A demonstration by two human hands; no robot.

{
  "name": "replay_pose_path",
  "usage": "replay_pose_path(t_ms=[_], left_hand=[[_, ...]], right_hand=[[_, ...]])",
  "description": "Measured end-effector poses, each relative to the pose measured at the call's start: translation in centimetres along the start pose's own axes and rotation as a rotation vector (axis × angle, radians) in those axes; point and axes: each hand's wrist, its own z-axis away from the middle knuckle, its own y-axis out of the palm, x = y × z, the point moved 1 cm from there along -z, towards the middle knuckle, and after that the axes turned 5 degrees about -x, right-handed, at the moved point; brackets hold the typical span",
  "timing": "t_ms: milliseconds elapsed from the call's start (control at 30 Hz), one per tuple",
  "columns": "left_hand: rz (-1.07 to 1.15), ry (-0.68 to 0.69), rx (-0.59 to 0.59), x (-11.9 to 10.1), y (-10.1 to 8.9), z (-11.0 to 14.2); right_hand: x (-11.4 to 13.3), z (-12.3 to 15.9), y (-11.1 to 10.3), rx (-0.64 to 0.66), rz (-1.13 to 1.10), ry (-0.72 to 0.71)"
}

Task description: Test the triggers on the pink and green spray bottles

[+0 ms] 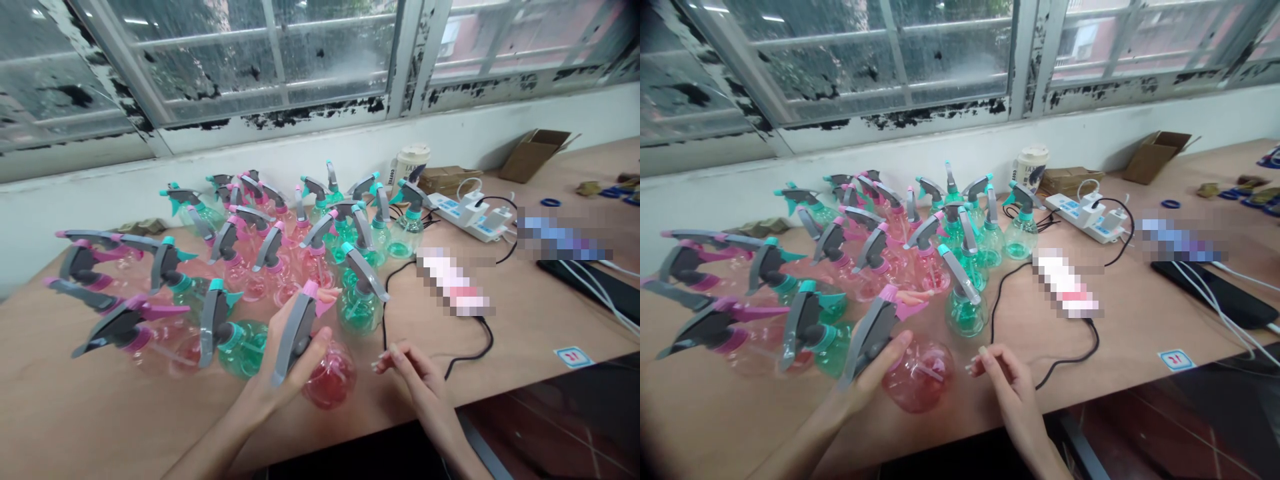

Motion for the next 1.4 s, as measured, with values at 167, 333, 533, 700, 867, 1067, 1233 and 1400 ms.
replay_pose_path(t_ms=[167,333,533,700,867,1067,1233,1400], left_hand=[[0.016,0.027,0.016,0.7,0.0,0.5],[0.119,-0.023,0.084,1.2,0.0,0.7],[-0.008,0.072,0.085,0.5,-0.1,0.4],[-0.064,0.108,0.081,0.9,0.3,0.5],[-0.065,0.122,0.04,1.0,0.2,0.8],[-0.153,0.256,0.009,1.0,0.7,0.9],[-0.13,0.194,0.023,1.4,1.4,0.9],[-0.081,0.049,0.079,2.3,1.0,1.5]], right_hand=[[0.6,0.4,0.9,0.077,0.131,-0.079],[0.9,0.3,1.1,0.147,0.263,-0.218],[1.0,0.4,1.3,0.155,0.339,-0.294],[0.9,0.5,1.4,0.162,0.377,-0.287],[1.3,0.7,1.4,0.18,0.387,-0.272],[2.0,0.8,2.6,0.202,0.359,-0.416],[1.9,0.5,5.1,0.268,0.434,-0.603],[1.4,-0.3,7.7,0.271,0.467,-0.624]])
